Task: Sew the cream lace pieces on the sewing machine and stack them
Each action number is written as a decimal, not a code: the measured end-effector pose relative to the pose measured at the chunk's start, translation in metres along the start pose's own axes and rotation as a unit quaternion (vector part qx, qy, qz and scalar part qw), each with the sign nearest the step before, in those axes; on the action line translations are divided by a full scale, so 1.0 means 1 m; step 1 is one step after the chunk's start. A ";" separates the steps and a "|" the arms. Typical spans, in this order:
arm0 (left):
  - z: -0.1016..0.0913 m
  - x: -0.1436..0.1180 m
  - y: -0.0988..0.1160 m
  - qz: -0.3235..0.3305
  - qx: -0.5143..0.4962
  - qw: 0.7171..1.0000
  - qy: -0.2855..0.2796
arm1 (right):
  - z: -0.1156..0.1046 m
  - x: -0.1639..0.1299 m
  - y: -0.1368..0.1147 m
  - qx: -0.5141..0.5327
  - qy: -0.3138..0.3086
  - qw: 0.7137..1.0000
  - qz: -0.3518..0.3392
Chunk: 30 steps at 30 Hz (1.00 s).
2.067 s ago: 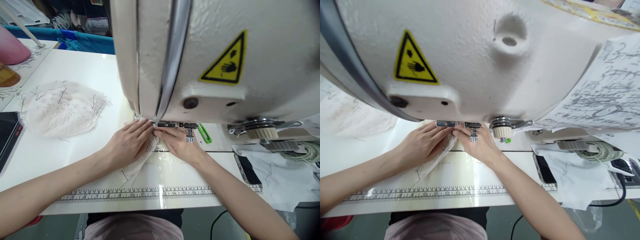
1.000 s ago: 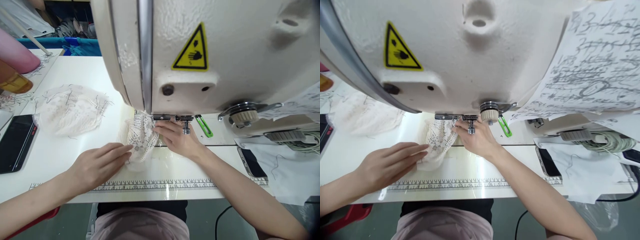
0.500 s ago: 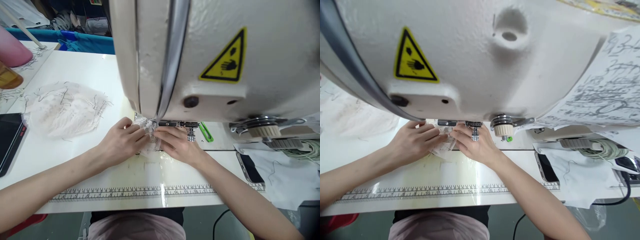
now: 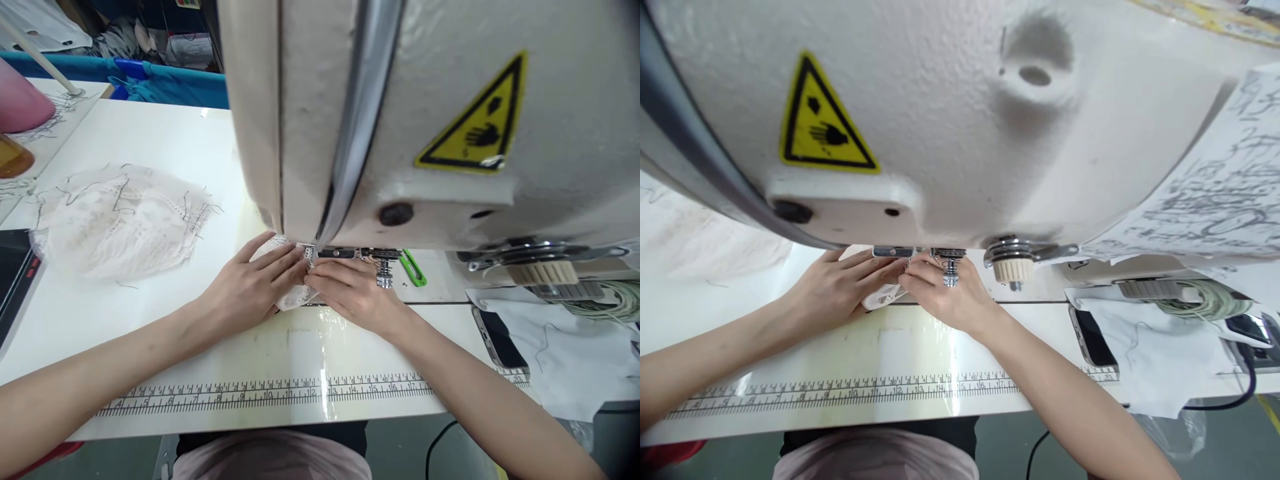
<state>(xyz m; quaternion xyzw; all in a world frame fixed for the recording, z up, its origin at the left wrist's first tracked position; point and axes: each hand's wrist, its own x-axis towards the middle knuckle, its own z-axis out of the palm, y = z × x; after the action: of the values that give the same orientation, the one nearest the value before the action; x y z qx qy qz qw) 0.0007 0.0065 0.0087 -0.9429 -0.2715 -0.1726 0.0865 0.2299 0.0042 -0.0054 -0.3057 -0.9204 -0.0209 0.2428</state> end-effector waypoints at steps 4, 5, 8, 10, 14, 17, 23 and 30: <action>-0.001 -0.001 -0.002 -0.001 -0.005 1.000 -0.006 | 0.002 0.000 -0.001 0.005 0.007 1.000 -0.005; -0.001 -0.001 -0.002 -0.005 -0.007 1.000 -0.009 | 0.003 0.001 -0.001 0.005 0.012 1.000 -0.008; -0.001 -0.001 -0.002 -0.012 -0.010 1.000 -0.016 | 0.004 0.001 -0.001 0.006 0.022 1.000 -0.015; -0.001 -0.001 -0.002 -0.012 -0.007 1.000 -0.018 | 0.003 0.002 0.000 0.012 0.020 1.000 -0.015; -0.001 -0.001 -0.001 -0.013 0.001 1.000 -0.018 | 0.002 0.001 0.002 0.023 0.003 1.000 -0.007; -0.001 -0.001 -0.001 -0.009 0.005 1.000 -0.012 | 0.002 0.000 0.004 0.025 0.004 1.000 -0.006; 0.001 -0.002 0.001 -0.017 0.008 1.000 -0.013 | -0.001 0.000 0.004 0.029 0.021 0.999 -0.001; 0.002 0.000 0.002 -0.032 0.012 0.999 -0.018 | -0.009 0.000 0.003 0.000 0.030 0.999 0.029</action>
<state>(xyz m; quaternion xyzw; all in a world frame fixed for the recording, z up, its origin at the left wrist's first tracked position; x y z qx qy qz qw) 0.0023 0.0057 0.0072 -0.9355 -0.3054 -0.1547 0.0871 0.2353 0.0050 0.0028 -0.3316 -0.9034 -0.0234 0.2708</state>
